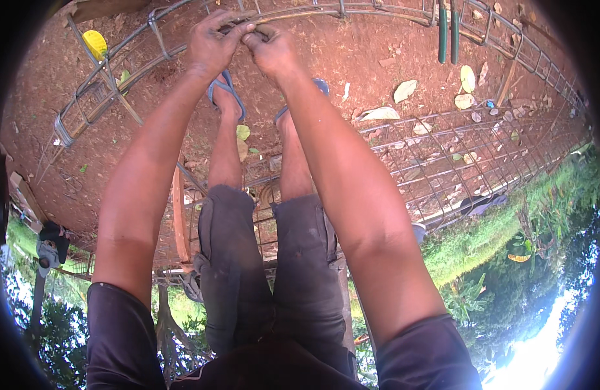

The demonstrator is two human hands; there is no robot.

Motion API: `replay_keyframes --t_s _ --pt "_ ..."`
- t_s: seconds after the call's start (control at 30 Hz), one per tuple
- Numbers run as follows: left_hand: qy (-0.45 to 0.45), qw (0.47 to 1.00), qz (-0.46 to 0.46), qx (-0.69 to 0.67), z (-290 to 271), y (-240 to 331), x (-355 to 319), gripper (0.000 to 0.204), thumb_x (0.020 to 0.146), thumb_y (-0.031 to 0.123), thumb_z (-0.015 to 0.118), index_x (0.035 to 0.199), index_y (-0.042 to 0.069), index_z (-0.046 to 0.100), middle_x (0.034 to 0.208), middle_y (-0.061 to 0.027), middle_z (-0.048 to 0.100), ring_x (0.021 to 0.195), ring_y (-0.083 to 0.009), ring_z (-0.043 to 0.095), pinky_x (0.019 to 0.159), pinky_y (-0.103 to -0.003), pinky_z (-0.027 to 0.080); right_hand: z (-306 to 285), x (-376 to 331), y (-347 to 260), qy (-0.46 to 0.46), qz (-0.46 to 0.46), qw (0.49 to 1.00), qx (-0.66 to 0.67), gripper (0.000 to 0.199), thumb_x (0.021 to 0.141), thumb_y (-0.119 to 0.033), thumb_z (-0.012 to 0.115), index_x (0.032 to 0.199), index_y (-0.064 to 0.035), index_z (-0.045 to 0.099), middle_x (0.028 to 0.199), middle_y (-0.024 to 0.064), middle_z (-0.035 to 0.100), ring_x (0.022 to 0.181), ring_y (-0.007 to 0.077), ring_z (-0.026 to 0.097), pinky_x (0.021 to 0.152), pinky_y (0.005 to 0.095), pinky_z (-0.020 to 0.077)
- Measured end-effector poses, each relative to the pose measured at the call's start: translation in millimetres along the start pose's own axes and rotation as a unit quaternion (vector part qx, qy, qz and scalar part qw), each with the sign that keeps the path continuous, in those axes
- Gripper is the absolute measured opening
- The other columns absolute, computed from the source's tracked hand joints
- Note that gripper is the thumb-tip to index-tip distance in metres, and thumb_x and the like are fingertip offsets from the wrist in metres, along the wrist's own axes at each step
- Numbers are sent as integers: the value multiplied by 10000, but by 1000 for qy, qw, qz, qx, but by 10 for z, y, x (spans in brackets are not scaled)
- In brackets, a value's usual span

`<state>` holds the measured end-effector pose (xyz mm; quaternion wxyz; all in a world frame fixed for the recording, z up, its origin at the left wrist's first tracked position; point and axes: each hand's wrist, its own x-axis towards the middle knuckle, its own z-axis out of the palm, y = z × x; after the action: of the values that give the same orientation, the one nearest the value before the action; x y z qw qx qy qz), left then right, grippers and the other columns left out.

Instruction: The person assembles a metal frame structure on the ground using pliers to bend and secure wire ties at intersections. They repeatedly position the frame, wrap wire, and tighten connections while another person works nearby.

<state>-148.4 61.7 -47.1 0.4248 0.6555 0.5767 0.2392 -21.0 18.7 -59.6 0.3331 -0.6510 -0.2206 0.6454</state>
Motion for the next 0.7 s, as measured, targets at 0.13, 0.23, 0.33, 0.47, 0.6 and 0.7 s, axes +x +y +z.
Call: replay_keyframes --t_s 0.13,0.23,0.33,0.47,0.6,0.7 --pt "-27 999 -1 21 -27 74 -6 226 787 185 728 997 102 718 897 -34 668 781 -129 632 709 -274 510 3 23 69 39 -43 997 -41 175 886 -87 618 1023 21 634 702 14 604 529 66 471 459 218 368" --pt "-102 989 1 -108 -119 -95 80 262 793 202 726 1039 111 714 957 -27 660 868 -121 614 769 -267 487 12 35 55 29 -79 990 -111 166 885 -125 632 982 7 663 711 12 628 538 57 479 469 222 383" --pt "-221 966 -41 -125 -323 -146 234 296 813 224 720 1087 114 699 1021 -37 641 966 -123 577 845 -285 459 -59 44 31 24 -94 981 -170 183 873 -159 646 973 -10 684 757 52 661 608 86 542 544 252 432" --pt "-290 946 -108 -92 -371 -15 320 330 811 178 704 1135 123 675 1062 -69 624 1025 -155 556 895 -322 445 -159 97 61 15 -65 971 -229 231 849 -193 666 1020 -40 696 847 130 704 738 162 651 682 313 501" --pt "-261 963 70 2 -363 -19 198 341 813 121 676 1152 106 643 1052 -54 625 970 -156 569 869 -308 453 -168 125 39 -1 -43 973 -227 227 842 -199 673 1022 -64 700 859 130 703 744 185 652 710 329 501" --pt "-147 986 83 15 -240 46 27 325 820 74 640 1144 84 612 1046 -48 626 904 -160 585 845 -296 467 -230 118 -6 -37 -113 966 -227 161 891 -155 628 926 -13 696 653 -12 591 541 59 489 481 227 404"
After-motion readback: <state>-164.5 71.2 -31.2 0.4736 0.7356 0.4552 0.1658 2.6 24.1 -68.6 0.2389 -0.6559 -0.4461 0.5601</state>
